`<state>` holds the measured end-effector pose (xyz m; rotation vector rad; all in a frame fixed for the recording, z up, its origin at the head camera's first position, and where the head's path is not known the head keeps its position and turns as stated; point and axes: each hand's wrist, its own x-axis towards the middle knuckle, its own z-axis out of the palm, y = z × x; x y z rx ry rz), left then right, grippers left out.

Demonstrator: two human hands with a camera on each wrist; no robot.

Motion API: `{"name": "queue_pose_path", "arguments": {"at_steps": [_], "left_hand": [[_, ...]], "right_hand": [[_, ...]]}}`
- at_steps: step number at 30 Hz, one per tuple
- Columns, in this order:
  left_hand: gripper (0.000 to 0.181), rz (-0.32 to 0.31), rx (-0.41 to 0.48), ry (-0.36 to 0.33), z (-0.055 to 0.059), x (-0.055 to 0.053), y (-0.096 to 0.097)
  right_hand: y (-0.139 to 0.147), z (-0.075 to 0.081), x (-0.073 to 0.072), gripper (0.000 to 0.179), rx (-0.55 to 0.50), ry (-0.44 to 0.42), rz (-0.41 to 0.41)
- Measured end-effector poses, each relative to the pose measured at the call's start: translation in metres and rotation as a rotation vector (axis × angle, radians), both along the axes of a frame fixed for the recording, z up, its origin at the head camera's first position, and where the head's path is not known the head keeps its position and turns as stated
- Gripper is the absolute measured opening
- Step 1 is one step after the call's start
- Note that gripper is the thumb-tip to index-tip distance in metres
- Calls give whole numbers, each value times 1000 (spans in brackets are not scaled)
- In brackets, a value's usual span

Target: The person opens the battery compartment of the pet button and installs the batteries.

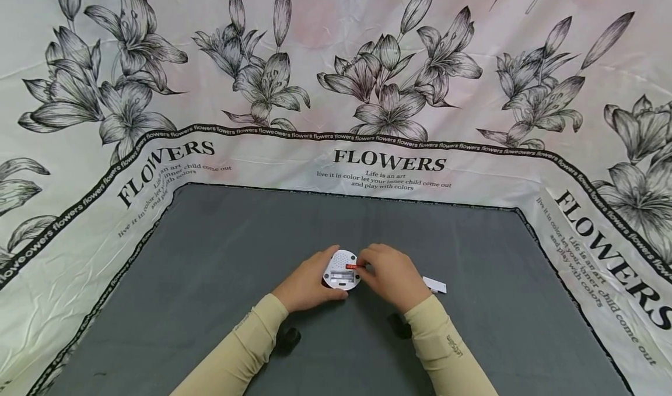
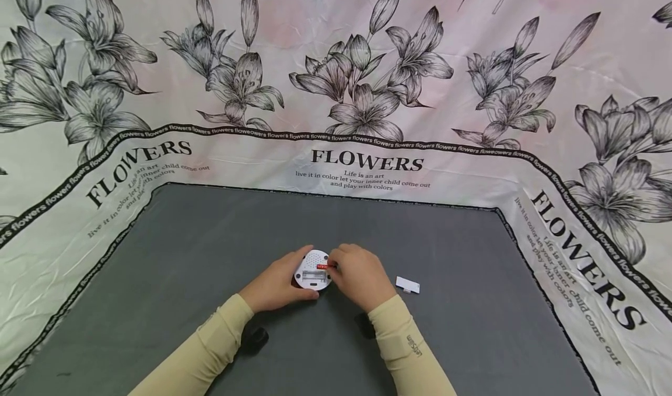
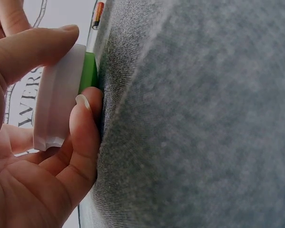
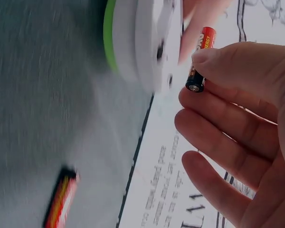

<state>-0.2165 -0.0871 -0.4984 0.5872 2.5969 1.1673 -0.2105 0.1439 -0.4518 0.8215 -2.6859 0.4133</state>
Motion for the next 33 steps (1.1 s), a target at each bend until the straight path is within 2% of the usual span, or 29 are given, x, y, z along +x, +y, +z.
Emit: {"name": "queue_pose_path", "arguments": {"at_steps": [6,15,23,28,33], "left_hand": [[102,-11,22,-3,-1,-3,-1],[102,-15,25,-16,1,-5,-4],[100,-14,21,-16,4,-6,-5],[101,-18,22,-19,4,-6,-5],[102,-16,18,-20,4,-5,-5]], "right_hand": [[-18,-8,3,16,-7,8,26],[-26,-17,0,16,17,39,14],[-27,-13,0,17,18,21,-8],[-22,-10,1,19,-9,-13,-37],[-19,-11,-1,19,-17,-52,-30]]}}
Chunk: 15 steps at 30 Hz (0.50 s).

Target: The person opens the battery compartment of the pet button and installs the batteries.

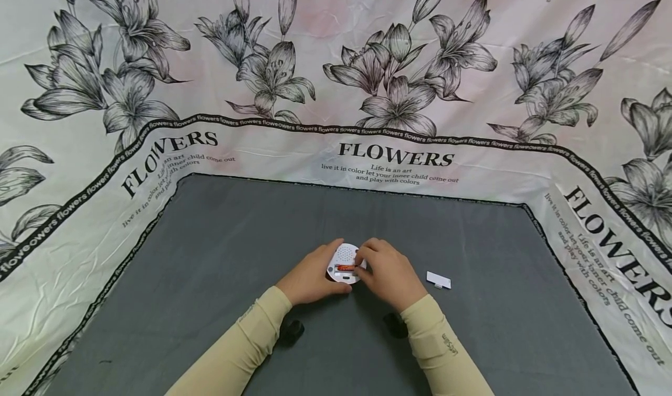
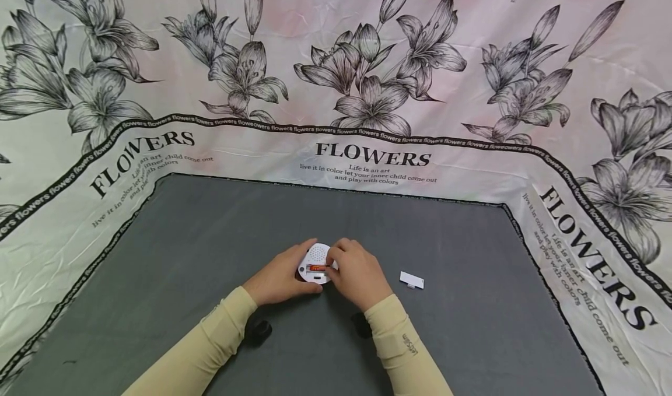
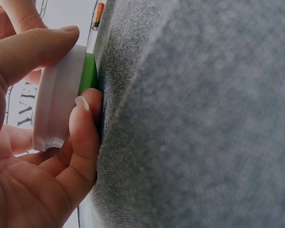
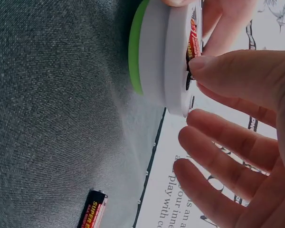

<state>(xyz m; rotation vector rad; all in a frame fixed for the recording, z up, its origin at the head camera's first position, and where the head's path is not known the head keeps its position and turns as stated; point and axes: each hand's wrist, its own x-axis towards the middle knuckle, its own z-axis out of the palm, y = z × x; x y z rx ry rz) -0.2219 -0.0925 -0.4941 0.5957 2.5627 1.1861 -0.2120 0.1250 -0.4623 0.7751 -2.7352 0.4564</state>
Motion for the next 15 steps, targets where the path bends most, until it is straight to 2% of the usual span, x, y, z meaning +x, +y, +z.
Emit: {"name": "queue_pose_path", "arguments": {"at_steps": [8,15], "left_hand": [[103,-3,-4,6,-2,0,-1],[103,3,-11,1,-1,-1,0]], "right_hand": [[-3,-1,1,14,-41,-103,15],[-3,-2,1,16,-54,-80,35]]}}
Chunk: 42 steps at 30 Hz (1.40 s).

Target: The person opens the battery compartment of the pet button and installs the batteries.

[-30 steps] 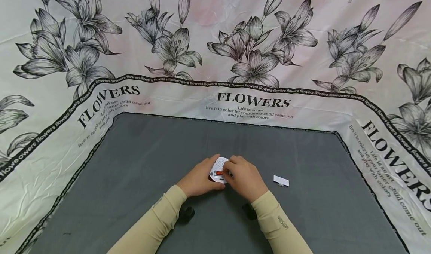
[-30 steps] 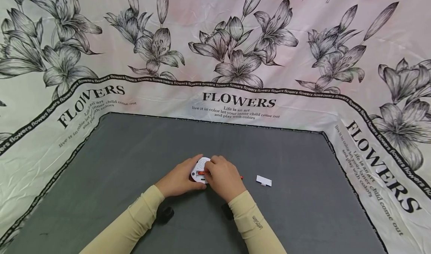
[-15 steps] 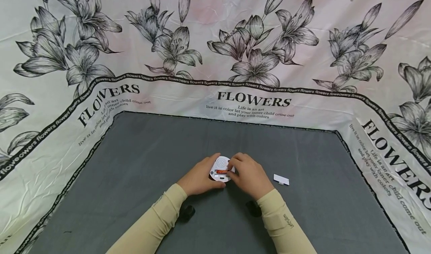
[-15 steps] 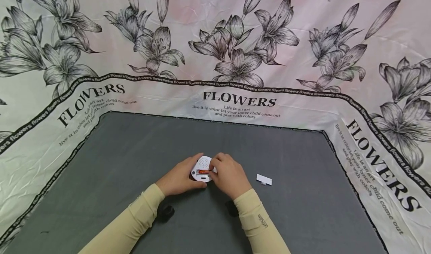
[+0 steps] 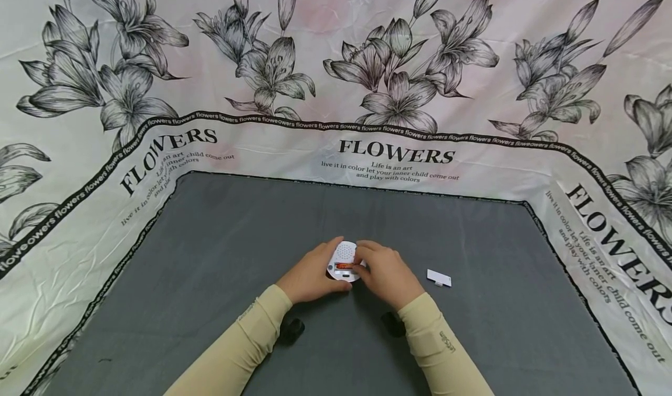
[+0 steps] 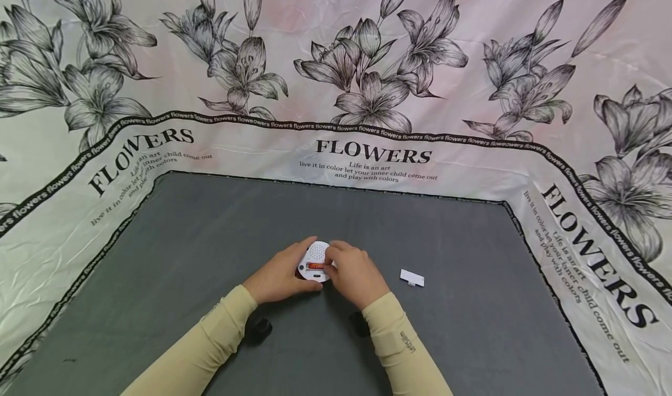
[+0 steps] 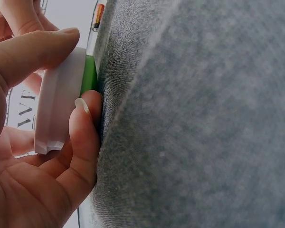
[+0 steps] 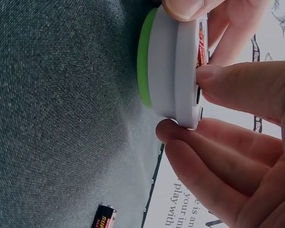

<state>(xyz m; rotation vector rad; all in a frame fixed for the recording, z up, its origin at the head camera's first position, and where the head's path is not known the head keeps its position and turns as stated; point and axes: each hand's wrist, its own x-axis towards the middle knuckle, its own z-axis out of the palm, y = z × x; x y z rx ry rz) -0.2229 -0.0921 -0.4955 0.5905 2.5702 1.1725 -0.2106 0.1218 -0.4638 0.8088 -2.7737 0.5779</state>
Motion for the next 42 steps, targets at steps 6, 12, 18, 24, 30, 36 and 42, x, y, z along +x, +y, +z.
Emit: {"name": "queue_pose_path", "arguments": {"at_steps": [6,12,18,24,30,36,42], "left_hand": [[103,-4,7,6,3,1,1],[103,-3,-8,8,1,2,1],[102,-6,-9,9,1,2,2],[101,-2,-5,3,3,2,2],[103,8,-18,5,1,0,3],[105,8,-28,7,-1,-1,6],[105,23,-16,5,-2,-2,4]], "right_hand": [[-1,-2,-2,17,-15,55,10],[-4,-5,-1,17,-23,65,-19],[-6,-7,0,15,-43,63,-58],[-5,-5,-1,9,-46,-3,-92],[6,1,-2,9,-43,-51,-98],[30,1,-1,7,-8,-37,-135],[53,-8,2,13,79,-44,-206]]}}
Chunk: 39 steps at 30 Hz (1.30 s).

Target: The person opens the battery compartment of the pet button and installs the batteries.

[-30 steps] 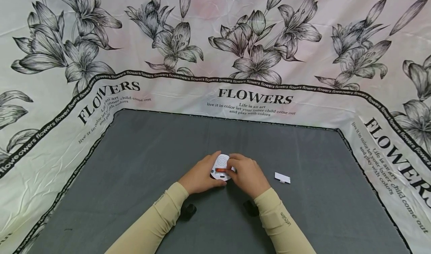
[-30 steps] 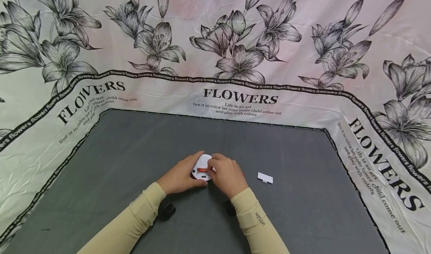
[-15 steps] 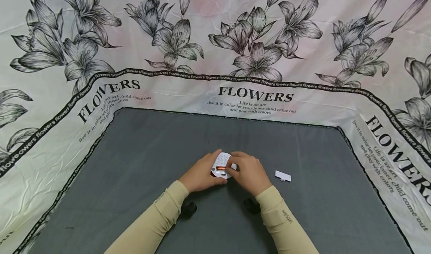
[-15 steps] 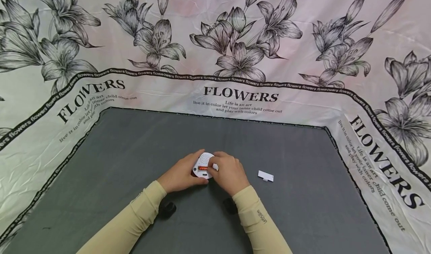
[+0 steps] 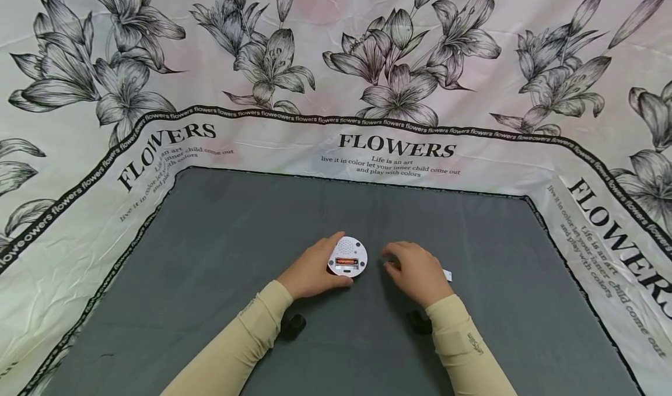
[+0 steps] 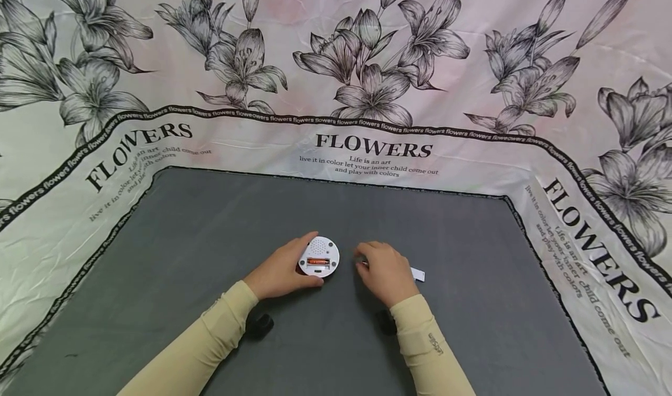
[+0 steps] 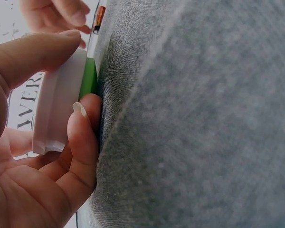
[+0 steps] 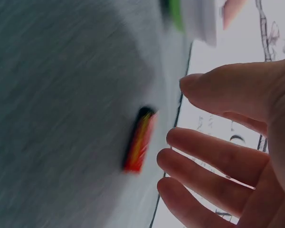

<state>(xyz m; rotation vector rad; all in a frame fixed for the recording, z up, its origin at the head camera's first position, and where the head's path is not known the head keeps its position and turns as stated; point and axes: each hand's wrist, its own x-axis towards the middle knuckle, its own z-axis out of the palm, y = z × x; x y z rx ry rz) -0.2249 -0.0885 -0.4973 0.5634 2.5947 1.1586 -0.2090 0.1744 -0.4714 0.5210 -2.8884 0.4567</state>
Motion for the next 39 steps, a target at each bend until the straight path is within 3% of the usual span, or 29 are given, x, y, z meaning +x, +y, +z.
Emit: {"name": "queue_pose_path", "arguments": {"at_steps": [8,30,39], "left_hand": [[105,5,-5,6,2,2,2],[104,7,-13,17,2,2,1],[104,1,-2,14,3,1,0]], "right_hand": [[13,-4,1,11,34,4,-30],[8,-14,-6,8,60,12,-23],[-6,4,-1,12,16,118,48]]}}
